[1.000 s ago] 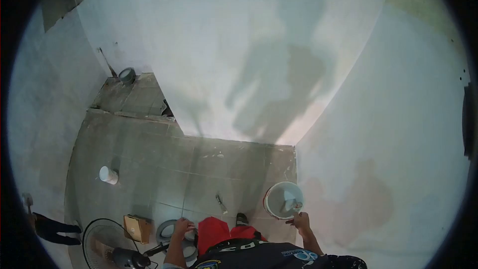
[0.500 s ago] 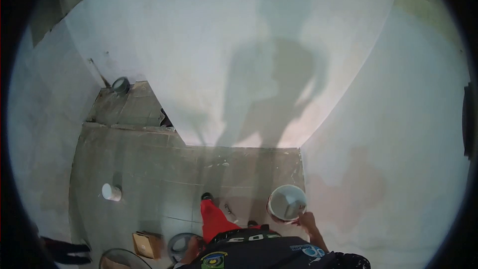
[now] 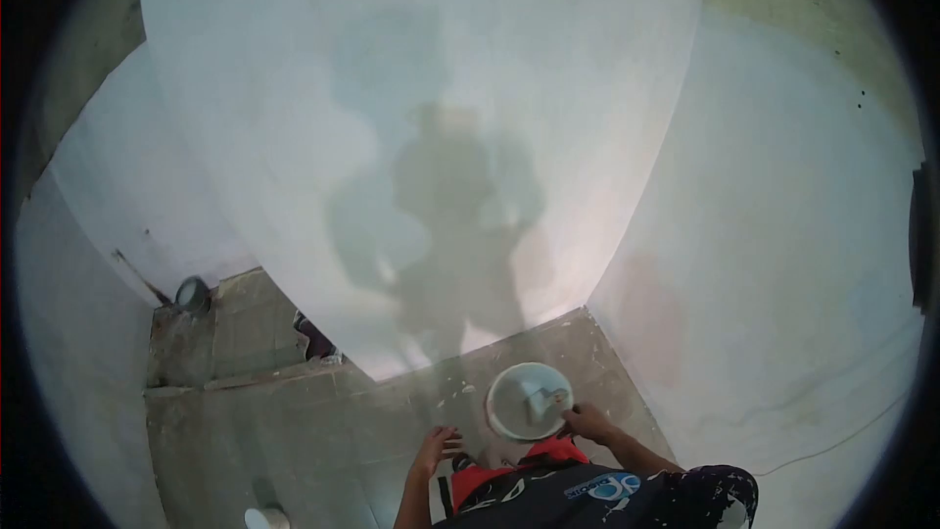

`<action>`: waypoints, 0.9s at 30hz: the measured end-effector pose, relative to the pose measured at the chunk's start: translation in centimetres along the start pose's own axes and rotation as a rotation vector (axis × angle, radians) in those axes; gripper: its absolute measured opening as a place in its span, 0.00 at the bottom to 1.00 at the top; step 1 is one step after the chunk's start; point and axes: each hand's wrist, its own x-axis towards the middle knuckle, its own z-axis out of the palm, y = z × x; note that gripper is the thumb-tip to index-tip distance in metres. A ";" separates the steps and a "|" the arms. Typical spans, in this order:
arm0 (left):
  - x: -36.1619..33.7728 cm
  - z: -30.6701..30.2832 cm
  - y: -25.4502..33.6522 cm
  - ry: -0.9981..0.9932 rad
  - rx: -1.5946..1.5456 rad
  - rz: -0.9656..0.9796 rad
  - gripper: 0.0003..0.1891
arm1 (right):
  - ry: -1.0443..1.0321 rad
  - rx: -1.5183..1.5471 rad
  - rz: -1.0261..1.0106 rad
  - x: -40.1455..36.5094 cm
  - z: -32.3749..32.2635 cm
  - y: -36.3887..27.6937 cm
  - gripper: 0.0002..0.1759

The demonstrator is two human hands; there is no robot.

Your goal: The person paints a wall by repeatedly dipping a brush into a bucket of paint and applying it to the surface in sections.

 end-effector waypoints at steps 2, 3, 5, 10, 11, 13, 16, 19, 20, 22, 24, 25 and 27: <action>-0.1 0.8 1.8 -0.097 0.013 0.029 0.25 | -0.013 -0.073 -0.044 0.3 2.4 -1.3 0.21; -0.2 1.0 2.4 -0.170 0.019 0.059 0.27 | -0.050 -0.150 -0.095 0.6 3.3 -2.0 0.21; -0.2 1.0 3.1 -0.104 0.065 0.032 0.28 | -0.054 -0.135 -0.089 0.6 4.3 -2.9 0.21; -1.8 -1.2 3.1 0.037 0.293 0.143 0.27 | -0.035 -0.179 -0.092 1.3 6.8 -3.1 0.23; -1.7 -1.4 2.6 0.039 0.295 0.152 0.27 | -0.058 -0.169 -0.104 1.5 7.2 -2.9 0.23; -2.5 -1.5 2.7 0.156 0.435 0.275 0.24 | -0.080 -0.158 -0.122 1.8 7.7 -3.1 0.24; -2.7 -1.5 4.0 0.043 0.065 0.071 0.22 | -0.087 -0.267 -0.126 2.0 7.9 -3.8 0.24; -2.1 -0.8 3.7 0.104 0.259 0.151 0.19 | -0.081 -0.246 -0.119 1.2 7.6 -4.3 0.24; -1.9 -0.4 3.7 0.102 0.262 0.154 0.19 | -0.084 -0.199 -0.123 1.0 7.6 -4.5 0.24; -1.4 0.5 3.8 0.145 0.437 0.221 0.18 | -0.083 -0.147 -0.136 1.4 7.1 -4.3 0.24; -0.8 1.4 4.7 0.135 0.446 0.204 0.19 | -0.106 -0.238 -0.137 2.3 6.1 -4.0 0.23; -0.6 2.1 5.2 0.126 0.446 0.174 0.19 | -0.103 -0.233 -0.147 2.5 5.5 -4.0 0.23; 0.5 4.6 7.1 0.145 0.478 0.191 0.18 | -0.206 -0.074 -0.145 3.6 2.8 -4.1 0.23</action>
